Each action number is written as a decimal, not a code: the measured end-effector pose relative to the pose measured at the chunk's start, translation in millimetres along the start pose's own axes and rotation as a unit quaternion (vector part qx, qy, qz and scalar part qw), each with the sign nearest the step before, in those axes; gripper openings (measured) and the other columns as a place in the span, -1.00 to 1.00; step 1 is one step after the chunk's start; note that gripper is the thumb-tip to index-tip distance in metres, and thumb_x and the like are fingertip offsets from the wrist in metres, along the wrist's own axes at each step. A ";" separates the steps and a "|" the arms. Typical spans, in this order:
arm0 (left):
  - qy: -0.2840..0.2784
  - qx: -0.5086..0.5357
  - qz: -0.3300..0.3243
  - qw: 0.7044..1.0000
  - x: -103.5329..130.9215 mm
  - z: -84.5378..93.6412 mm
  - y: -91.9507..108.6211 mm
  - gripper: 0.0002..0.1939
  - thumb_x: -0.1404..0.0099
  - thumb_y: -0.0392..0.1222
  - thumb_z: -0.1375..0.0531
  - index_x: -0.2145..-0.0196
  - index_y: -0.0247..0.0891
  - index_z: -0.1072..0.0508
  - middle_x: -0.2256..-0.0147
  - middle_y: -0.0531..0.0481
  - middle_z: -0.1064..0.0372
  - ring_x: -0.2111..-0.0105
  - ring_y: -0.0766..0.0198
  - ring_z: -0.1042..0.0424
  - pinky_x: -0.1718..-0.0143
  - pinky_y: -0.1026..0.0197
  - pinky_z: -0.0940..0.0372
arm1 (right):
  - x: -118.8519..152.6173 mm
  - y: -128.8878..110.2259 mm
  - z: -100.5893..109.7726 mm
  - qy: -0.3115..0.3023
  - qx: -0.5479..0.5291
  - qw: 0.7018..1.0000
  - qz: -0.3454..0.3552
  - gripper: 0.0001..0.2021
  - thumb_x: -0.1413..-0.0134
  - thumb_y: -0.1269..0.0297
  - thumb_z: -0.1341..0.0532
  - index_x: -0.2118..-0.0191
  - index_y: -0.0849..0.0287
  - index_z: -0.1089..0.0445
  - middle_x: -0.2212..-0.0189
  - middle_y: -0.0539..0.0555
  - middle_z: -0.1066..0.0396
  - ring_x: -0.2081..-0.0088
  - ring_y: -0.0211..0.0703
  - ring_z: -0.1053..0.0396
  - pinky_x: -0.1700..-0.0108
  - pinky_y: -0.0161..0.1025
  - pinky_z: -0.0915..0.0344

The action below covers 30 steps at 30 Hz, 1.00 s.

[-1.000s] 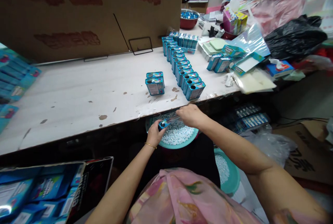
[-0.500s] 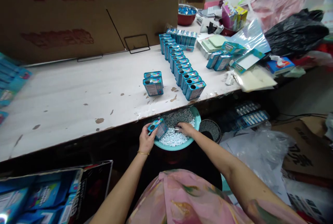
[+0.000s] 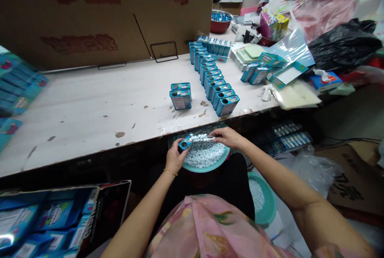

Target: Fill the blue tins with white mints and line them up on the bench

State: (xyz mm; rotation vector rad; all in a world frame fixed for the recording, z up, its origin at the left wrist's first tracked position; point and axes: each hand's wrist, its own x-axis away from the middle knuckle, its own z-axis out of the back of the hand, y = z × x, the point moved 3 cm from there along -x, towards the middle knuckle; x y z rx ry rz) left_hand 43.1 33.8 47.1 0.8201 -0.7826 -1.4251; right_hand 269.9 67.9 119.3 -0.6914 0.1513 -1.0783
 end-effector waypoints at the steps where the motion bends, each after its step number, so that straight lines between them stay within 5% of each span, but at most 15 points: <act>1: -0.013 -0.023 -0.006 1.000 -1.2 -4.5 4.0 -0.59 -0.03 -0.10 -0.16 0.13 -0.23 -0.28 0.31 -0.04 -0.36 0.31 0.18 -0.35 0.24 0.18 -0.21 | -1.4 -11.1 5.7 -0.008 0.044 0.999 0.001 -0.74 0.04 0.23 -0.12 0.17 0.07 -0.39 0.28 0.00 -0.43 0.22 -0.18 -0.33 0.21 -0.32 -0.17; 6: -0.037 -0.074 -0.023 0.996 -4.5 -17.4 16.0 -0.61 -0.03 -0.20 -0.15 0.13 -0.23 -0.29 0.36 -0.04 -0.37 0.28 0.14 -0.36 0.22 0.17 -0.20 | -9.6 -54.3 9.1 -0.046 0.261 0.964 -0.023 -0.76 0.02 0.27 -0.07 0.25 0.13 -0.42 0.28 0.14 -0.43 0.23 -0.04 -0.35 0.21 -0.19 -0.19; 13: -0.031 -0.058 -0.010 0.998 -6.2 -21.7 13.0 -0.61 -0.01 -0.19 -0.17 0.14 -0.23 -0.31 0.33 -0.07 -0.38 0.28 0.13 -0.36 0.21 0.16 -0.20 | -8.5 -89.2 1.7 -0.019 0.326 0.944 0.041 -0.74 -0.04 0.40 0.04 0.28 0.27 -0.38 0.35 0.24 -0.39 0.27 -0.05 -0.34 0.26 -0.20 -0.15; 16: -0.017 -0.034 -0.001 0.999 -3.4 -12.9 9.8 -0.59 -0.03 -0.13 -0.16 0.12 -0.25 -0.30 0.28 -0.08 -0.38 0.29 0.16 -0.36 0.21 0.15 -0.21 | -0.9 -69.7 8.4 -0.015 0.323 0.945 0.041 -0.76 -0.05 0.40 0.04 0.26 0.23 -0.34 0.32 0.18 -0.38 0.26 -0.12 -0.33 0.24 -0.24 -0.12; 20: 0.018 0.039 0.011 0.999 7.3 13.0 0.0 -0.58 -0.03 -0.07 -0.16 0.12 -0.24 -0.30 0.23 -0.05 -0.36 0.26 0.21 -0.35 0.18 0.19 -0.21 | 6.7 -2.3 3.4 -0.005 0.324 0.944 -0.059 -0.76 -0.03 0.45 0.03 0.21 0.19 -0.30 0.31 0.16 -0.38 0.27 -0.14 -0.33 0.23 -0.24 -0.11; 24: 0.053 0.102 0.058 0.992 15.5 32.6 -16.3 -0.55 0.02 -0.06 -0.20 0.14 -0.26 -0.32 0.25 -0.04 -0.36 0.26 0.22 -0.35 0.16 0.20 -0.20 | -5.7 44.8 -48.0 -0.013 0.248 0.959 -0.138 -0.70 -0.05 0.49 0.09 0.20 0.25 -0.34 0.27 0.24 -0.39 0.19 -0.04 -0.31 0.13 -0.14 -0.08; 27: 0.063 0.117 0.080 0.988 16.4 35.2 -25.3 -0.53 0.03 -0.06 -0.21 0.15 -0.26 -0.32 0.24 -0.05 -0.35 0.26 0.23 -0.34 0.15 0.19 -0.20 | -25.7 46.6 -96.6 -0.030 0.185 0.972 -0.143 -0.69 -0.07 0.40 0.05 0.12 0.22 -0.34 0.21 0.22 -0.39 0.14 -0.05 -0.30 0.09 -0.17 -0.09; 30: 0.075 0.126 0.085 0.985 15.3 34.7 -31.9 -0.52 0.03 -0.04 -0.21 0.14 -0.26 -0.30 0.24 -0.05 -0.34 0.26 0.24 -0.34 0.16 0.17 -0.22 | -40.0 45.1 -122.7 -0.030 0.140 0.979 -0.146 -0.65 -0.07 0.30 -0.01 0.02 0.16 -0.29 0.14 0.17 -0.37 0.09 -0.09 -0.29 0.08 -0.24 -0.12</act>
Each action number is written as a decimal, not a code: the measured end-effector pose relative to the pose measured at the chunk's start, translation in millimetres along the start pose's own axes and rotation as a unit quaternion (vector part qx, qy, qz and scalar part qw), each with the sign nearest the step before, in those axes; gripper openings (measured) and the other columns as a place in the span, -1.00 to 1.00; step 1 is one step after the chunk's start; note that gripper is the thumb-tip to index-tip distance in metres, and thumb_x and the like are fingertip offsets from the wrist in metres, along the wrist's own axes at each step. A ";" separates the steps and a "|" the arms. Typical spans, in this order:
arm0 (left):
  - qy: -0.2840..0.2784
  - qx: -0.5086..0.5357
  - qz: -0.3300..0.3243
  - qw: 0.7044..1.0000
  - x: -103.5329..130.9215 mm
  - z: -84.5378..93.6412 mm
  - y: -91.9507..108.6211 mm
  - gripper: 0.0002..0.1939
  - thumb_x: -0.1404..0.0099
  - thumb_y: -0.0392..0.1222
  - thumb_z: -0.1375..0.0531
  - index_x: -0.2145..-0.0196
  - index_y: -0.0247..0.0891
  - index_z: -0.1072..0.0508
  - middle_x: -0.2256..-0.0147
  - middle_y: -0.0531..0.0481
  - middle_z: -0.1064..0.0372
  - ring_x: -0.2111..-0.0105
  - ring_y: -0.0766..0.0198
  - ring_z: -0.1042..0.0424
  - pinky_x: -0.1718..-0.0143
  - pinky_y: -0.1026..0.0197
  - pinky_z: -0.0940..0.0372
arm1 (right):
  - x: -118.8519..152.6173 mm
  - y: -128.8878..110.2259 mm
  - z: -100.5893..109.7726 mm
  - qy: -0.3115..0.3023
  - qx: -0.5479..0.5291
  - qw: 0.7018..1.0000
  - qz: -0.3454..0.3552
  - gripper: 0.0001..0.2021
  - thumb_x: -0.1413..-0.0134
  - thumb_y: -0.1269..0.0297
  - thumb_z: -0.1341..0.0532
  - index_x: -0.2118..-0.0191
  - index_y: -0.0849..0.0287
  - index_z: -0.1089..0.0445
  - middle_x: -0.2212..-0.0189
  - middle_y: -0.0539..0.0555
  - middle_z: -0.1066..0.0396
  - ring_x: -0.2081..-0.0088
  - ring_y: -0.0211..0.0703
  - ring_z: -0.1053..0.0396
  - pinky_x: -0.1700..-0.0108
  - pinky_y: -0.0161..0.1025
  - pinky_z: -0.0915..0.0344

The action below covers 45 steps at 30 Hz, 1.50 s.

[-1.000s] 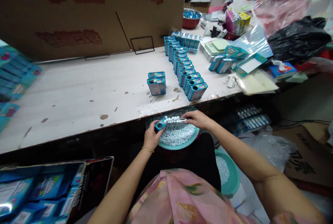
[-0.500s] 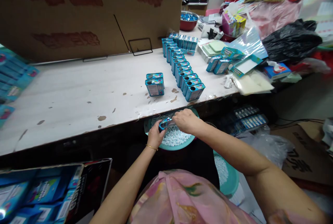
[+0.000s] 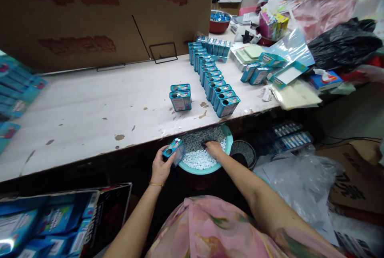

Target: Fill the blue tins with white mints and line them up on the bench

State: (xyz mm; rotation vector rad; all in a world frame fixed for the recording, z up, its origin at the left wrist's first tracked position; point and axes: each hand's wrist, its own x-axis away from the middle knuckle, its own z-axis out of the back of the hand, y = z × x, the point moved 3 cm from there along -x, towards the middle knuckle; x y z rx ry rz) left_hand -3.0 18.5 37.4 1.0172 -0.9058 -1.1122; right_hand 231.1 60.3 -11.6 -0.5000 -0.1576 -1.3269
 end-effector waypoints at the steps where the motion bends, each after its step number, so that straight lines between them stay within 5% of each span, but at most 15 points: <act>1: 0.005 0.005 0.001 1.000 -0.8 0.7 -1.8 -0.52 0.03 -0.04 -0.21 0.13 -0.27 -0.30 0.24 -0.05 -0.34 0.26 0.25 -0.34 0.16 0.17 -0.22 | -2.5 0.4 -3.0 -0.005 -0.017 1.000 0.003 -0.65 -0.05 0.27 -0.03 0.02 0.14 -0.30 0.13 0.13 -0.38 0.09 -0.11 -0.29 0.09 -0.27 -0.14; 6: 0.021 0.002 -0.011 1.000 -3.2 5.9 -3.3 -0.52 0.00 -0.04 -0.19 0.12 -0.27 -0.29 0.21 -0.06 -0.33 0.25 0.25 -0.34 0.15 0.16 -0.22 | 2.7 20.0 7.5 -0.022 -0.119 0.992 0.034 -0.65 0.02 0.26 -0.12 0.05 0.10 -0.32 0.14 -0.02 -0.40 0.13 -0.22 -0.32 0.16 -0.38 -0.20; 11: -0.019 -0.048 -0.058 0.997 -2.5 -6.4 13.0 -0.55 -0.03 -0.04 -0.16 0.13 -0.28 -0.28 0.24 -0.05 -0.35 0.27 0.25 -0.35 0.18 0.18 -0.24 | 28.6 20.8 60.8 0.020 -0.252 0.963 0.088 -0.65 0.09 0.32 -0.16 0.09 0.19 -0.36 0.23 0.04 -0.44 0.22 -0.19 -0.36 0.18 -0.32 -0.23; 15: -0.060 -0.139 -0.091 0.984 -3.5 -29.0 27.7 -0.59 -0.05 -0.07 -0.14 0.13 -0.26 -0.29 0.27 -0.04 -0.37 0.31 0.24 -0.37 0.23 0.20 -0.24 | 48.5 -3.5 112.8 0.032 -0.132 0.981 0.136 -0.67 0.06 0.24 -0.14 0.10 0.07 -0.37 0.23 0.02 -0.44 0.17 -0.15 -0.34 0.16 -0.30 -0.20; 19: -0.095 -0.211 -0.111 0.966 -4.6 -47.9 35.3 -0.60 -0.06 -0.17 -0.12 0.10 -0.25 -0.27 0.33 -0.03 -0.38 0.33 0.22 -0.38 0.29 0.21 -0.24 | 60.1 -38.1 142.6 0.018 0.053 0.990 0.127 -0.73 0.03 0.19 -0.10 0.18 0.03 -0.41 0.25 0.07 -0.44 0.17 -0.07 -0.35 0.19 -0.23 -0.21; 26: -0.102 -0.226 -0.133 0.960 -2.5 -56.7 34.8 -0.63 -0.06 -0.22 -0.12 0.12 -0.27 -0.27 0.39 -0.02 -0.36 0.34 0.22 -0.37 0.33 0.24 -0.23 | 73.9 -91.7 155.9 0.043 0.207 0.967 0.139 -0.75 0.02 0.43 0.00 0.30 0.26 -0.41 0.37 0.23 -0.43 0.29 0.00 -0.38 0.32 -0.17 -0.24; 31: -0.096 -0.190 -0.126 0.969 -4.0 -54.3 28.8 -0.64 -0.07 -0.20 -0.12 0.13 -0.25 -0.26 0.32 -0.04 -0.37 0.30 0.22 -0.37 0.27 0.22 -0.24 | 78.7 -80.0 159.5 0.060 0.212 0.962 0.159 -0.75 -0.04 0.42 0.04 0.29 0.23 -0.37 0.34 0.20 -0.41 0.28 -0.07 -0.36 0.30 -0.23 -0.20; 35: -0.079 -0.140 -0.112 0.981 -3.4 -42.8 26.0 -0.62 -0.07 -0.13 -0.12 0.13 -0.26 -0.26 0.27 -0.06 -0.36 0.30 0.24 -0.36 0.24 0.20 -0.24 | 72.7 -21.8 144.6 0.058 0.191 0.974 0.106 -0.77 -0.05 0.30 -0.01 0.18 0.12 -0.31 0.28 0.12 -0.39 0.24 -0.15 -0.35 0.25 -0.29 -0.17; 38: -0.056 -0.114 -0.099 0.987 -1.6 -26.8 23.5 -0.60 -0.06 -0.07 -0.13 0.14 -0.26 -0.27 0.25 -0.05 -0.35 0.28 0.24 -0.35 0.20 0.19 -0.23 | 57.1 15.7 103.0 0.009 0.152 0.988 0.027 -0.78 -0.03 0.32 -0.05 0.18 0.14 -0.32 0.29 0.14 -0.40 0.22 -0.13 -0.34 0.21 -0.26 -0.15; 42: -0.020 -0.091 -0.069 0.993 -0.7 -7.6 13.2 -0.57 -0.05 -0.04 -0.14 0.13 -0.28 -0.27 0.25 -0.05 -0.34 0.27 0.24 -0.35 0.18 0.17 -0.23 | 25.2 7.2 29.0 -0.030 0.027 0.999 -0.010 -0.75 -0.04 0.32 -0.05 0.15 0.14 -0.33 0.21 0.16 -0.40 0.16 -0.09 -0.33 0.17 -0.23 -0.16; 45: 0.006 -0.076 -0.048 0.996 -0.2 0.6 4.6 -0.56 -0.04 -0.04 -0.15 0.13 -0.29 -0.27 0.23 -0.07 -0.33 0.26 0.23 -0.34 0.16 0.16 -0.23 | 3.5 -16.6 -6.0 -0.022 -0.034 0.999 -0.006 -0.68 -0.07 0.27 -0.02 0.04 0.13 -0.27 0.12 0.14 -0.36 0.10 -0.12 -0.29 0.14 -0.26 -0.17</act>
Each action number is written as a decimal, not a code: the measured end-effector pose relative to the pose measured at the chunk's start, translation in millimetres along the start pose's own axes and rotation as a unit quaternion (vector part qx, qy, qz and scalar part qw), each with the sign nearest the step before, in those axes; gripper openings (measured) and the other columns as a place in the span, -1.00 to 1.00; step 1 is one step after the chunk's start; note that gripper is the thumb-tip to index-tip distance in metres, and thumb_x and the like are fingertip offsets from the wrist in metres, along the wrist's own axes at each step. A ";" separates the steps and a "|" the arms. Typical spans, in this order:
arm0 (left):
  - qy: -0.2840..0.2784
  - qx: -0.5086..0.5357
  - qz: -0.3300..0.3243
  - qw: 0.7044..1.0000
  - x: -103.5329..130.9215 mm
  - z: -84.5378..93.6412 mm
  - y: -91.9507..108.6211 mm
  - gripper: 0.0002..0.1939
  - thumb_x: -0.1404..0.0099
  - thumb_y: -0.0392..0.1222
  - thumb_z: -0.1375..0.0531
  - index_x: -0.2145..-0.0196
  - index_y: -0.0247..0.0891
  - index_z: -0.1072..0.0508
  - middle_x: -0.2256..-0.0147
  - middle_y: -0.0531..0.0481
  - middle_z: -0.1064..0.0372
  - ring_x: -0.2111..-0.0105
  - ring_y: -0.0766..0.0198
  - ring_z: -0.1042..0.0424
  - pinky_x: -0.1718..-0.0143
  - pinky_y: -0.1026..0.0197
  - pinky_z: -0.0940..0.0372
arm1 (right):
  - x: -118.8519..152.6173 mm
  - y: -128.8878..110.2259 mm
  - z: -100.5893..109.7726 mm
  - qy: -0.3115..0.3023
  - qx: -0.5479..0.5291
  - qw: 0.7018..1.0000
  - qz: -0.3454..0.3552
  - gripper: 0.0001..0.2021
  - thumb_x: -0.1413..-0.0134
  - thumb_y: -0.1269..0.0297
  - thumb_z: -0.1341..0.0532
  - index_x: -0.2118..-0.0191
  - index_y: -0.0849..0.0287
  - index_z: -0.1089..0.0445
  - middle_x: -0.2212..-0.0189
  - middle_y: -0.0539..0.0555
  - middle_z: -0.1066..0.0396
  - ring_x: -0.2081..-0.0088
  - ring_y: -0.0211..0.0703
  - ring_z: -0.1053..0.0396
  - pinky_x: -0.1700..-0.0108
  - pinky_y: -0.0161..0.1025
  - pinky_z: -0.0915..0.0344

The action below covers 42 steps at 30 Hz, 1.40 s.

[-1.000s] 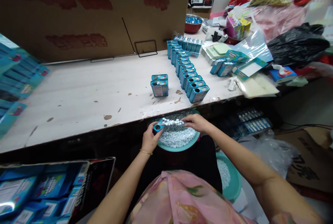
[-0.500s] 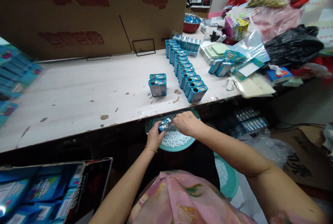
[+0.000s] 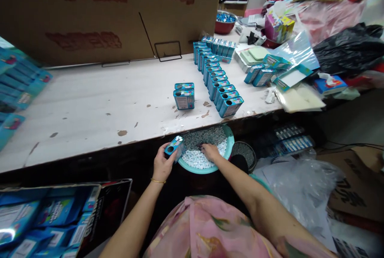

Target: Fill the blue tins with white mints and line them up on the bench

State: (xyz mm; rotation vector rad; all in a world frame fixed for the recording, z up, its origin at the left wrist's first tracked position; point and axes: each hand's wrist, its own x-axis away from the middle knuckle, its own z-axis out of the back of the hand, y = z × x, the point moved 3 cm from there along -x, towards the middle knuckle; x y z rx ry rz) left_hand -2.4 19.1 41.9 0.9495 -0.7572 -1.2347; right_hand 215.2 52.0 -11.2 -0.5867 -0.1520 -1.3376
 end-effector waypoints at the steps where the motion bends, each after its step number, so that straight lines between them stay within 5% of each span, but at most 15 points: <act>1: 0.007 0.004 0.005 1.000 0.5 1.7 -2.3 -0.55 -0.04 -0.04 -0.15 0.12 -0.29 -0.27 0.23 -0.07 -0.33 0.25 0.23 -0.34 0.16 0.15 -0.23 | -5.0 -3.8 -5.7 0.002 -0.022 1.000 0.004 -0.67 -0.07 0.26 -0.02 0.03 0.13 -0.27 0.11 0.12 -0.36 0.09 -0.14 -0.29 0.13 -0.28 -0.16; 6: 0.029 0.008 0.011 0.999 1.6 10.0 -4.1 -0.54 -0.04 -0.04 -0.16 0.11 -0.28 -0.26 0.20 -0.08 -0.32 0.24 0.24 -0.34 0.15 0.15 -0.23 | -4.2 10.9 1.5 0.003 -0.132 0.990 0.046 -0.69 0.00 0.29 -0.10 0.08 0.14 -0.31 0.19 0.00 -0.41 0.19 -0.25 -0.33 0.19 -0.36 -0.20; 11: 0.007 -0.020 -0.013 1.000 -1.0 4.5 9.2 -0.54 -0.04 -0.03 -0.15 0.11 -0.28 -0.27 0.23 -0.07 -0.34 0.26 0.23 -0.35 0.17 0.16 -0.24 | 26.8 23.2 53.6 0.038 -0.213 0.971 0.103 -0.71 0.06 0.29 -0.14 0.15 0.17 -0.36 0.27 0.01 -0.44 0.24 -0.21 -0.34 0.20 -0.31 -0.21; 19: -0.082 -0.136 -0.064 0.985 -3.0 -36.7 36.3 -0.61 -0.06 -0.18 -0.12 0.11 -0.25 -0.27 0.31 -0.03 -0.39 0.33 0.23 -0.38 0.29 0.23 -0.25 | 63.9 -27.4 139.8 0.031 0.062 0.988 0.138 -0.71 -0.01 0.18 -0.07 0.14 0.04 -0.38 0.21 0.06 -0.42 0.15 -0.12 -0.33 0.16 -0.26 -0.19; 26: -0.111 -0.153 -0.076 0.979 -2.1 -53.7 42.1 -0.61 -0.06 -0.22 -0.11 0.11 -0.26 -0.26 0.31 -0.06 -0.38 0.31 0.19 -0.38 0.29 0.20 -0.25 | 74.5 -76.3 149.6 0.046 0.231 0.962 0.142 -0.75 -0.01 0.37 0.00 0.28 0.26 -0.40 0.33 0.23 -0.41 0.28 -0.05 -0.37 0.29 -0.21 -0.23; 30: -0.103 -0.123 -0.083 0.984 -1.5 -51.4 38.6 -0.63 -0.07 -0.20 -0.10 0.12 -0.26 -0.25 0.27 -0.07 -0.37 0.27 0.20 -0.38 0.24 0.19 -0.24 | 82.9 -73.5 156.1 0.071 0.245 0.952 0.168 -0.74 -0.03 0.43 0.04 0.28 0.25 -0.37 0.33 0.22 -0.39 0.26 -0.08 -0.35 0.28 -0.23 -0.21; 34: -0.083 -0.070 -0.095 0.990 1.2 -38.2 31.4 -0.62 -0.09 -0.17 -0.10 0.11 -0.26 -0.24 0.21 -0.07 -0.35 0.23 0.22 -0.36 0.18 0.19 -0.23 | 78.2 -22.4 146.4 0.054 0.228 0.964 0.125 -0.79 -0.05 0.32 -0.01 0.21 0.16 -0.32 0.26 0.16 -0.38 0.23 -0.14 -0.35 0.24 -0.28 -0.19; 37: -0.068 -0.047 -0.090 0.992 4.5 -26.1 26.5 -0.61 -0.09 -0.14 -0.11 0.10 -0.25 -0.24 0.17 -0.08 -0.33 0.21 0.23 -0.35 0.15 0.18 -0.23 | 61.0 15.0 109.3 0.009 0.185 0.982 0.047 -0.78 -0.03 0.31 -0.05 0.17 0.15 -0.31 0.25 0.16 -0.39 0.19 -0.11 -0.34 0.20 -0.24 -0.19; 42: -0.029 -0.032 -0.049 0.998 7.7 -11.4 17.3 -0.61 -0.07 -0.07 -0.13 0.14 -0.27 -0.27 0.25 -0.05 -0.35 0.27 0.25 -0.35 0.19 0.19 -0.24 | 25.5 9.3 29.9 -0.023 0.094 0.995 0.011 -0.73 -0.07 0.32 -0.01 0.10 0.15 -0.29 0.16 0.17 -0.38 0.14 -0.13 -0.33 0.18 -0.24 -0.18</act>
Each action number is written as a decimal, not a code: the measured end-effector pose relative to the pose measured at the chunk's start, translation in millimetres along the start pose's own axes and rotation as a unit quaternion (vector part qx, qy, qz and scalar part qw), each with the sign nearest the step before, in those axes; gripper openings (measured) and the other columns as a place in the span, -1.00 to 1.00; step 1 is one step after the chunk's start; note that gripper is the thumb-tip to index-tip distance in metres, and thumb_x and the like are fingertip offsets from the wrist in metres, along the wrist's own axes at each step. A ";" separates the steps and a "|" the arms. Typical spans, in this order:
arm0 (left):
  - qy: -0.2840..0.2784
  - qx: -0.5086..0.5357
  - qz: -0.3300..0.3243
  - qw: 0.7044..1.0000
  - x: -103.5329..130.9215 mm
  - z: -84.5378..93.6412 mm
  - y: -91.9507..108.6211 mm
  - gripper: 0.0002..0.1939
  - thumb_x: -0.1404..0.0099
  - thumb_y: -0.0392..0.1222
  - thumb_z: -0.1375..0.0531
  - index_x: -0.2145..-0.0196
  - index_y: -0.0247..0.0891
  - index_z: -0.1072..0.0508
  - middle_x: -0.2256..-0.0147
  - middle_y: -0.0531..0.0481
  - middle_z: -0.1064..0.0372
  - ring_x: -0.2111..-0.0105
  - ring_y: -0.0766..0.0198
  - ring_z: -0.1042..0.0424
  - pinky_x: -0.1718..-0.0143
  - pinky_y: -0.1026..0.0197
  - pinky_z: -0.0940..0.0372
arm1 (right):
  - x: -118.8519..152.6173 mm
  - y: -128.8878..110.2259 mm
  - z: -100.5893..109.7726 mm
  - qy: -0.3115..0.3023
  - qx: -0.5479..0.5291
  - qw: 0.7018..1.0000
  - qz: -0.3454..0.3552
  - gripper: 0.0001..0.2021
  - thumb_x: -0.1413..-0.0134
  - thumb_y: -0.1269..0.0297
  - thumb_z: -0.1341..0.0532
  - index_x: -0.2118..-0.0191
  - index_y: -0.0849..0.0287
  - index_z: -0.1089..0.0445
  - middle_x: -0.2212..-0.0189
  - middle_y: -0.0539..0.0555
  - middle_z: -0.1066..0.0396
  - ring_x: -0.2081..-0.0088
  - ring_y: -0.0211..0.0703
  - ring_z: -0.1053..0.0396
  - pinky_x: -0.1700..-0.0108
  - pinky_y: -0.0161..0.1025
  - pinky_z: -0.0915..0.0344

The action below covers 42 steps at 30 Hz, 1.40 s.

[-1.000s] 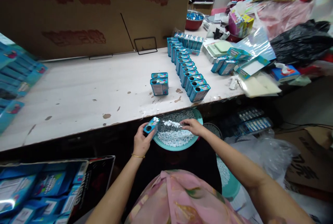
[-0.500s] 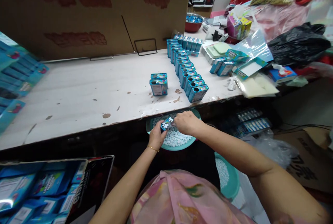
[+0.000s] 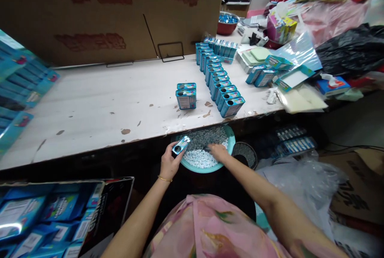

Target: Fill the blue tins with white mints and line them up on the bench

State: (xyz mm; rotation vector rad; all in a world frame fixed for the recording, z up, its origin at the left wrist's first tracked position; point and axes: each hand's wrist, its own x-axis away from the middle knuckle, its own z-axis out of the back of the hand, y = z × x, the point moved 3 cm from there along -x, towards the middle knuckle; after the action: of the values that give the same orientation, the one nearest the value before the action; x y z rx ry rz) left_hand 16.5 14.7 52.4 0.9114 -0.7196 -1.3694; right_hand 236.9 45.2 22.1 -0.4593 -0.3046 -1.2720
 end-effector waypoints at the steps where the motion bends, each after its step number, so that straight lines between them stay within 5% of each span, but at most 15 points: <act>1: 0.008 0.003 0.008 1.000 0.5 1.8 -2.7 -0.60 -0.06 -0.06 -0.14 0.14 -0.28 -0.27 0.25 -0.05 -0.35 0.27 0.25 -0.35 0.19 0.19 -0.24 | -6.4 -6.5 -8.8 0.003 -0.019 1.000 0.000 -0.72 -0.08 0.30 -0.01 0.09 0.13 -0.28 0.14 0.15 -0.37 0.13 -0.15 -0.32 0.18 -0.26 -0.18; 7: 0.042 0.008 0.040 0.998 0.8 10.9 -16.3 -0.54 -0.03 -0.02 -0.15 0.13 -0.29 -0.26 0.24 -0.07 -0.34 0.30 0.24 -0.35 0.20 0.16 -0.26 | -22.9 -2.4 -21.8 0.011 -0.141 0.990 0.023 -0.70 -0.04 0.27 -0.07 0.08 0.14 -0.28 0.16 0.04 -0.39 0.16 -0.25 -0.32 0.21 -0.37 -0.20; 13: 0.054 -0.002 0.030 0.998 -2.9 12.5 -6.7 -0.55 -0.03 -0.03 -0.15 0.13 -0.29 -0.27 0.25 -0.06 -0.35 0.29 0.24 -0.35 0.20 0.18 -0.25 | 0.4 14.5 20.3 0.071 -0.316 0.939 0.116 -0.72 0.06 0.33 -0.13 0.15 0.21 -0.35 0.28 0.03 -0.43 0.25 -0.22 -0.33 0.21 -0.31 -0.21; 21: -0.028 -0.086 0.000 0.996 -9.4 -19.3 14.5 -0.62 -0.05 -0.18 -0.11 0.13 -0.27 -0.27 0.26 -0.07 -0.38 0.29 0.20 -0.38 0.25 0.19 -0.26 | 41.6 -22.0 106.7 0.071 -0.047 0.987 0.138 -0.72 -0.01 0.19 -0.07 0.15 0.06 -0.37 0.20 0.06 -0.41 0.14 -0.13 -0.32 0.16 -0.26 -0.19; 29: -0.060 -0.091 -0.030 0.994 -8.4 -35.4 21.5 -0.62 -0.06 -0.25 -0.10 0.11 -0.26 -0.25 0.22 -0.09 -0.36 0.23 0.17 -0.36 0.20 0.15 -0.25 | 61.0 -73.4 132.9 0.091 0.150 0.976 0.127 -0.73 0.00 0.43 0.03 0.29 0.25 -0.40 0.37 0.24 -0.42 0.30 -0.02 -0.38 0.32 -0.18 -0.24; 35: -0.040 -0.043 -0.041 0.997 -4.5 -24.4 16.5 -0.62 -0.06 -0.23 -0.12 0.11 -0.24 -0.26 0.18 -0.09 -0.34 0.19 0.16 -0.34 0.14 0.12 -0.22 | 72.6 -47.6 141.9 0.100 0.155 0.978 0.095 -0.77 -0.05 0.32 0.02 0.29 0.20 -0.35 0.32 0.18 -0.40 0.32 -0.08 -0.37 0.34 -0.24 -0.22; 42: 0.023 0.205 0.039 0.978 4.1 -20.2 -16.3 -0.57 0.02 -0.16 -0.21 0.15 -0.28 -0.26 0.24 -0.03 -0.32 0.25 0.26 -0.34 0.17 0.18 -0.23 | 84.0 -13.0 131.8 0.162 0.098 0.980 0.060 -0.71 -0.13 0.18 0.07 0.10 0.09 -0.26 0.28 0.09 -0.36 0.24 -0.16 -0.33 0.29 -0.31 -0.16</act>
State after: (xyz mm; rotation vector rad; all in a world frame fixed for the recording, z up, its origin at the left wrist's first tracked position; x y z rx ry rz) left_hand 26.3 13.5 28.0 1.2209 -1.0139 -1.1443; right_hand 251.6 36.2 178.0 -0.0961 -0.1232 -1.1630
